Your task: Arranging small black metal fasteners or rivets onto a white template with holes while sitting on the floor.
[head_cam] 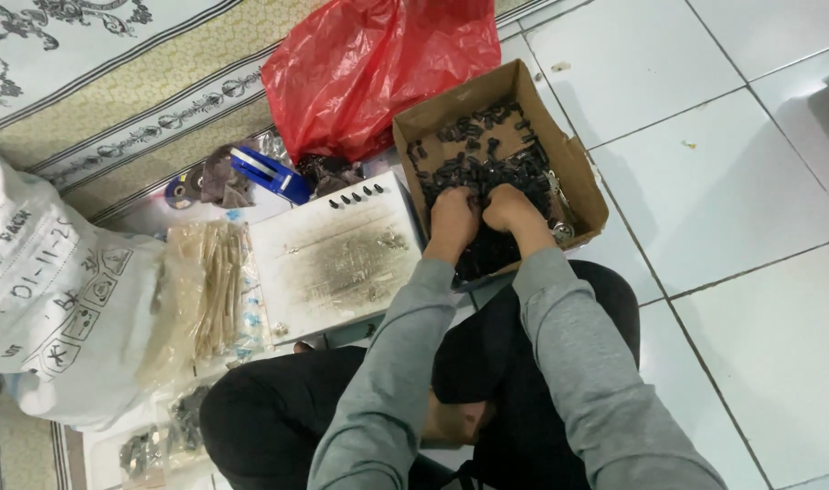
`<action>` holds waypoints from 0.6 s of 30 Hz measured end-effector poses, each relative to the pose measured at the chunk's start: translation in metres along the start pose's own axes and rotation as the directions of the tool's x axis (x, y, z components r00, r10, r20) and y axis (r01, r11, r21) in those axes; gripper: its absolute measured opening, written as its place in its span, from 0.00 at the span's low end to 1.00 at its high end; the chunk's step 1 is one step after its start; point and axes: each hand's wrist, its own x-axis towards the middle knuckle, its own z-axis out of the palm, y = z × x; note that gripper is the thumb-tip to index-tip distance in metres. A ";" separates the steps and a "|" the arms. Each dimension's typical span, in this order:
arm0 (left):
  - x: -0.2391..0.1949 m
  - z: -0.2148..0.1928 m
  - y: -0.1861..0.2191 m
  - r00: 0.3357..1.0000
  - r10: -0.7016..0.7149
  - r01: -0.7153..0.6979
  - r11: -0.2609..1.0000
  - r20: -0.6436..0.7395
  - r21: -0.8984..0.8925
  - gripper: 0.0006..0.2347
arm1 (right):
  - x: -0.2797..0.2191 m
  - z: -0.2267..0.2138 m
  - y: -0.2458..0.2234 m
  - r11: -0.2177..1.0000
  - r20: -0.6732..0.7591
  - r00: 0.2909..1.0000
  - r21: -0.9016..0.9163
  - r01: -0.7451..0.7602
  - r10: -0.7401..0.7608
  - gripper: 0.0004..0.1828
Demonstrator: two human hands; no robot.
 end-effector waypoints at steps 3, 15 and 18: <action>0.003 0.016 -0.012 0.955 -0.287 0.290 0.861 0.071 -0.417 0.09 | -0.015 -0.012 -0.013 0.997 -0.016 0.999 0.054 0.053 -0.052 0.29; 0.010 0.062 -0.042 0.848 -0.499 0.440 0.471 0.180 -0.765 0.11 | -0.039 -0.021 -0.017 0.878 -0.037 0.994 0.475 -0.069 0.098 0.22; 0.010 0.060 -0.036 0.834 -0.522 0.447 0.449 0.179 -0.774 0.12 | -0.030 -0.018 -0.015 0.911 -0.037 0.995 0.408 -0.067 0.090 0.20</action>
